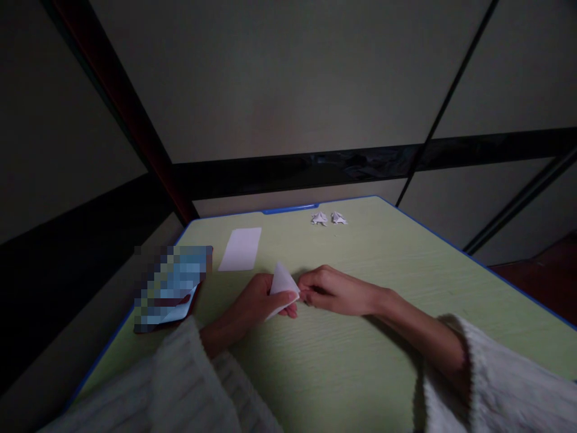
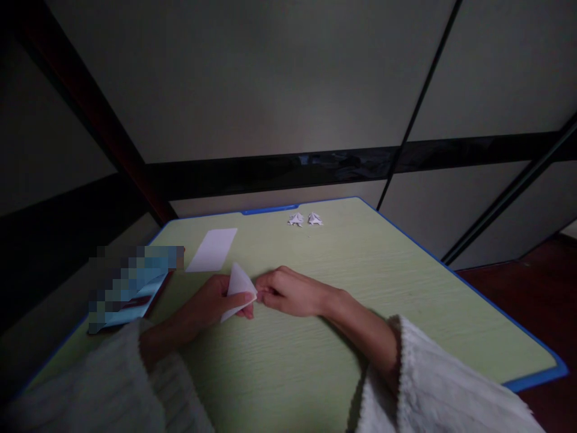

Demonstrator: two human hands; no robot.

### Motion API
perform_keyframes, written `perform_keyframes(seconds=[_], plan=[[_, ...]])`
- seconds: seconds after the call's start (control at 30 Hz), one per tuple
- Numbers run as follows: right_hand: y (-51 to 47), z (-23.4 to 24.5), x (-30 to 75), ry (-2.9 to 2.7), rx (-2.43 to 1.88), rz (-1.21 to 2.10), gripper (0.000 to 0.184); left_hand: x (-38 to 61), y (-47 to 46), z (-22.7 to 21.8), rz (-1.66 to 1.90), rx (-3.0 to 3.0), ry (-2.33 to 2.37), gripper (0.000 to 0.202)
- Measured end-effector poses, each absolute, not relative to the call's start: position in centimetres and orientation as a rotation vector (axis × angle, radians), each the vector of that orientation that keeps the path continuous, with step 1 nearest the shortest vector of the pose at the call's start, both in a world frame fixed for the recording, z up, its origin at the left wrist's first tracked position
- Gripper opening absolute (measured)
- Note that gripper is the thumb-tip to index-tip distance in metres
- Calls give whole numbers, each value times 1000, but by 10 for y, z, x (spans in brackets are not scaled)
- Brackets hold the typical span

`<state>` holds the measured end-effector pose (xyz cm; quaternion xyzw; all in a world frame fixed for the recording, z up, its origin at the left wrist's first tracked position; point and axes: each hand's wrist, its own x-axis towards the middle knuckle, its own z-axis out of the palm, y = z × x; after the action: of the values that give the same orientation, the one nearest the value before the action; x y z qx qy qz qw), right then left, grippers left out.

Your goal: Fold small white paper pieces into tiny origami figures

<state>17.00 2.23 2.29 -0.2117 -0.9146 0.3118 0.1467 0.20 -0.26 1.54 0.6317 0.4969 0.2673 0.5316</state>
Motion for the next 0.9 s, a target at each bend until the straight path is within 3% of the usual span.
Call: perform_keyframes(seconds=[0.53,0.9], plan=[[20,20,170,-2351,-612,1563,12,-3,-6,14,585,1504,1070,18],[16,20,169,-2584,-528,1096,14,-3,-7,17,540,1621,1073,24]])
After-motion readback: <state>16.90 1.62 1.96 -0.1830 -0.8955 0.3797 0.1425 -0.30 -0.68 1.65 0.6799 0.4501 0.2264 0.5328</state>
